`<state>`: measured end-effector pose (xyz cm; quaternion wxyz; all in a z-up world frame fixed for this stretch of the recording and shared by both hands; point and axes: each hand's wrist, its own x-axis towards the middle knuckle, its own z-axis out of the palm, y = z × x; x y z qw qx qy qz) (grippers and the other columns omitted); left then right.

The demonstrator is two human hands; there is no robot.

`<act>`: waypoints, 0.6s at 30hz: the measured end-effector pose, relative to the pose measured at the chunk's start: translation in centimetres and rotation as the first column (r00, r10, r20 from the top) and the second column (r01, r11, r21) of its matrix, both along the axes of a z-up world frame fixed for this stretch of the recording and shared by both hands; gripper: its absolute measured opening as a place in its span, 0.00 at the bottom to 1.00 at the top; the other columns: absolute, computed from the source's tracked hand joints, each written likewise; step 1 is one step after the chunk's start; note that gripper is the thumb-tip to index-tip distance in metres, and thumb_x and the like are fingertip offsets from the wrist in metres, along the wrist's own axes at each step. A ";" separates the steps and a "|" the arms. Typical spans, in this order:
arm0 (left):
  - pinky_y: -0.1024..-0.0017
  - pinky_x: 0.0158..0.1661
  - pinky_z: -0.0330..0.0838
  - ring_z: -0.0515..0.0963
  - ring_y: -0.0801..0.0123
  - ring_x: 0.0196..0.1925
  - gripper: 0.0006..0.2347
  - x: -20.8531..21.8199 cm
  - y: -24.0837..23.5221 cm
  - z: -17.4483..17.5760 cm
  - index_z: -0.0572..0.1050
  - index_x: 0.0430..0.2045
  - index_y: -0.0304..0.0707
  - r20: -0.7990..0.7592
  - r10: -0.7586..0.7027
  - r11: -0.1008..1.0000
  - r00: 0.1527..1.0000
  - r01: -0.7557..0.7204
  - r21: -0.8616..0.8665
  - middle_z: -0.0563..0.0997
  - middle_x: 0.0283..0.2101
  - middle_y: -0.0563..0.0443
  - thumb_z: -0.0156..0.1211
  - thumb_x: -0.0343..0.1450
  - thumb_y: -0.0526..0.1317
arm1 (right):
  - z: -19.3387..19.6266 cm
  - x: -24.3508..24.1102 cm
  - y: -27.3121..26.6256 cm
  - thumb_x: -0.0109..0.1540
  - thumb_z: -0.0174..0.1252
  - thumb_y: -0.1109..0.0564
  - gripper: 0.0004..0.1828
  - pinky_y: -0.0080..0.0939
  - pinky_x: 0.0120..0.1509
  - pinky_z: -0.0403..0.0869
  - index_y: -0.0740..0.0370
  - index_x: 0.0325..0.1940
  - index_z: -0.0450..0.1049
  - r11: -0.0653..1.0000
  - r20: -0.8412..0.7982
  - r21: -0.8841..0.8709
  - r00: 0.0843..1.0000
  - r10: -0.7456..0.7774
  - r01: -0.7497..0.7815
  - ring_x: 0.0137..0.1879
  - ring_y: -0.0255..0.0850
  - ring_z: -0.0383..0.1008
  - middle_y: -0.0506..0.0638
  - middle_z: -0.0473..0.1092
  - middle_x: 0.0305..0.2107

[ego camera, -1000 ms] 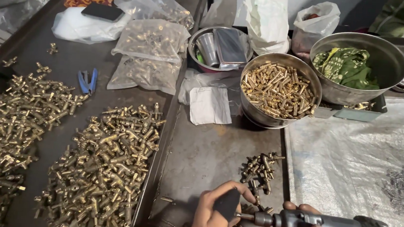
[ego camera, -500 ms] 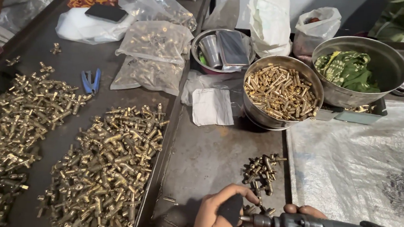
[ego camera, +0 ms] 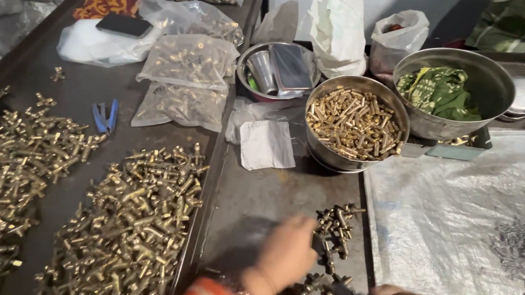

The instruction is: The person picks up small brass fittings one at a time and holds each against the spinning bit of a rotary tool to finish the part, then places the finished piece on the table with a growing pile of completed fittings. A coworker across the table handles parts as well.

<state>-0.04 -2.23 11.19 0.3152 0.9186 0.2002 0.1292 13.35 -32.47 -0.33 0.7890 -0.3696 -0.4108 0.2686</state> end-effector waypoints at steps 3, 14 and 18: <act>0.54 0.49 0.73 0.76 0.42 0.51 0.14 3.5 -1.2 -7.5 0.75 0.42 0.31 -0.015 -0.143 0.987 0.990 0.144 0.066 0.77 0.46 0.35 0.57 0.63 0.31 | -5.8 1.5 -1.1 0.73 0.51 0.55 0.20 0.80 0.71 0.66 0.77 0.59 0.73 0.975 -0.003 -0.011 0.975 0.224 -0.224 0.66 0.79 0.70 0.86 0.70 0.56; 0.61 0.37 0.76 0.82 0.53 0.36 0.12 1.1 3.4 -9.1 0.78 0.37 0.38 0.095 0.028 0.782 0.995 0.037 -0.622 0.82 0.36 0.41 0.55 0.62 0.31 | -0.5 -0.1 0.7 0.74 0.49 0.56 0.20 0.80 0.73 0.66 0.79 0.59 0.72 0.993 0.024 -0.046 0.994 0.106 -0.105 0.67 0.79 0.71 0.85 0.68 0.55; 0.72 0.24 0.68 0.76 0.69 0.21 0.05 -0.7 1.4 -4.9 0.76 0.29 0.36 -0.104 0.164 0.098 0.981 -0.122 -0.988 0.77 0.23 0.50 0.58 0.70 0.39 | 2.9 -0.2 2.8 0.74 0.45 0.51 0.26 0.80 0.71 0.65 0.81 0.59 0.69 0.987 -0.078 0.024 0.984 0.162 -0.160 0.68 0.79 0.67 0.87 0.65 0.57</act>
